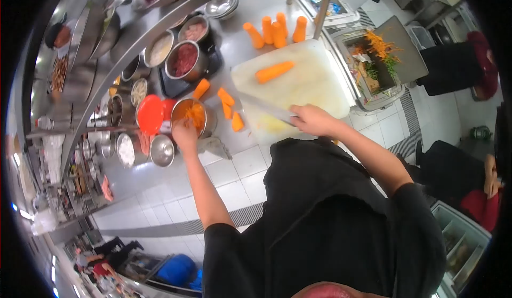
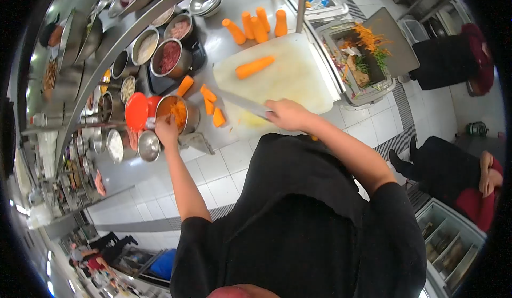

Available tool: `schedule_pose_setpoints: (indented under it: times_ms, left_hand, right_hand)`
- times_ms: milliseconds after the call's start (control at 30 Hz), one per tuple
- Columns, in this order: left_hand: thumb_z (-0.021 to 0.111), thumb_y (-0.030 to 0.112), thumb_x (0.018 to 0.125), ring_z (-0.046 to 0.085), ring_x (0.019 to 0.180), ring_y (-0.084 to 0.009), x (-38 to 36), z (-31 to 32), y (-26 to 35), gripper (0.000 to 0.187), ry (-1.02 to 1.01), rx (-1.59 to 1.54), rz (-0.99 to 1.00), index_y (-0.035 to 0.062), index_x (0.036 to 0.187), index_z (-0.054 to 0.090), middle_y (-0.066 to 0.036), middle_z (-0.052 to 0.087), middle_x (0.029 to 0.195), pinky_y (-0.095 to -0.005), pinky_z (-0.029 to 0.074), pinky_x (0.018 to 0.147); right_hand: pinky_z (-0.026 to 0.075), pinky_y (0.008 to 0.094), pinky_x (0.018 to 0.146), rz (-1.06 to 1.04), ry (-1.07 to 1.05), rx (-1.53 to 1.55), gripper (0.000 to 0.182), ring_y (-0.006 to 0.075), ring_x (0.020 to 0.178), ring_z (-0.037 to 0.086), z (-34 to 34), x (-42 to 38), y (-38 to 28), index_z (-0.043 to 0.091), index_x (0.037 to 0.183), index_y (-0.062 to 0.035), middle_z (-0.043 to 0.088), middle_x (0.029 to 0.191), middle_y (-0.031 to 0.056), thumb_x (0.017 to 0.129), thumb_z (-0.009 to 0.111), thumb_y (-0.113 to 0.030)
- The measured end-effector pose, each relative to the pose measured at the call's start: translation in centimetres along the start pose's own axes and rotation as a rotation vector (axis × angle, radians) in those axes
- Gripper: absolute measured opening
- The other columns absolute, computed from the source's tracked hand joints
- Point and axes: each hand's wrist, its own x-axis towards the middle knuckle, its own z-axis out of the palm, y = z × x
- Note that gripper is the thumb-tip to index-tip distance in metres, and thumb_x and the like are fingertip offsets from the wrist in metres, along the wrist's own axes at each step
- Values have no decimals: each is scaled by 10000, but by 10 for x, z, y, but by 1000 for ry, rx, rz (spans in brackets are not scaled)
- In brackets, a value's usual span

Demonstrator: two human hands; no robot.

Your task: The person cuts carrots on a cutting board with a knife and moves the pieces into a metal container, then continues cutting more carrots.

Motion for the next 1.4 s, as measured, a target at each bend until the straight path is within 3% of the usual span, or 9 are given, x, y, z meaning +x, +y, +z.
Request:
schedule_pose_setpoints:
  times_ms: [267,567,633,733,867,933,1167,1300,1400]
  left_hand:
    - [689,65,912,651,935,-398,33,23,126,101,44,-296,128,-23,958,708,-199,684,977,-452,521,849]
    - [718,101,906,618,1126,-376,114,107,270,308,-127,-375,466,18,1196,653,-186,655,1181,-447,496,973]
    - [749,124,882,596,1184,-390,147,125,274,438,-58,-458,304,36,1290,618,-206,624,1251,-461,490,991]
    - [767,112,849,579,1209,-410,186,161,266,530,-86,-313,466,45,1345,592,-217,603,1280,-479,488,986]
    - [774,81,842,659,1119,-378,212,202,230,420,-322,-252,370,69,1243,651,-202,677,1167,-449,517,937]
    - [772,72,845,703,1027,-365,215,203,220,355,-230,-255,395,66,1183,665,-192,709,1116,-426,540,896]
    - [722,-20,942,681,922,-170,165,98,183,426,-164,-884,-132,-57,1316,520,-124,680,1112,-272,555,787]
    - [717,-9,940,686,895,-175,142,72,162,397,-89,-976,-124,-30,1297,545,-108,699,1053,-299,551,767]
    - [740,36,910,695,862,-232,126,67,182,357,-58,-369,93,7,1238,605,-136,713,993,-351,550,779]
  right_hand:
    - [519,597,684,434,419,-344,196,493,751,675,7,-114,136,496,1078,-32,683,776,268,993,569,-192]
    - [559,551,679,522,311,-387,268,438,775,726,22,-102,148,495,1133,-29,735,830,229,875,569,-20]
    - [565,531,671,508,332,-385,273,421,769,732,23,-103,151,500,1135,-29,736,811,212,873,575,-18]
    - [544,549,665,516,357,-342,242,445,726,699,23,-105,147,495,1091,-3,701,747,221,858,559,-7]
    - [539,560,677,502,375,-312,234,452,737,696,29,-105,158,493,1092,-7,696,749,229,865,549,-11]
    - [575,541,687,479,346,-299,287,430,778,734,25,-103,161,503,1156,-19,733,829,236,874,553,2]
    - [562,578,705,487,292,-264,268,468,786,719,19,-103,162,497,1166,2,724,843,268,900,526,-14]
    - [557,585,713,466,343,-272,272,485,794,709,14,-102,161,495,1175,4,720,846,278,904,510,-9]
    - [560,580,716,479,322,-291,285,485,798,708,15,-105,154,496,1187,3,719,844,281,902,509,-9]
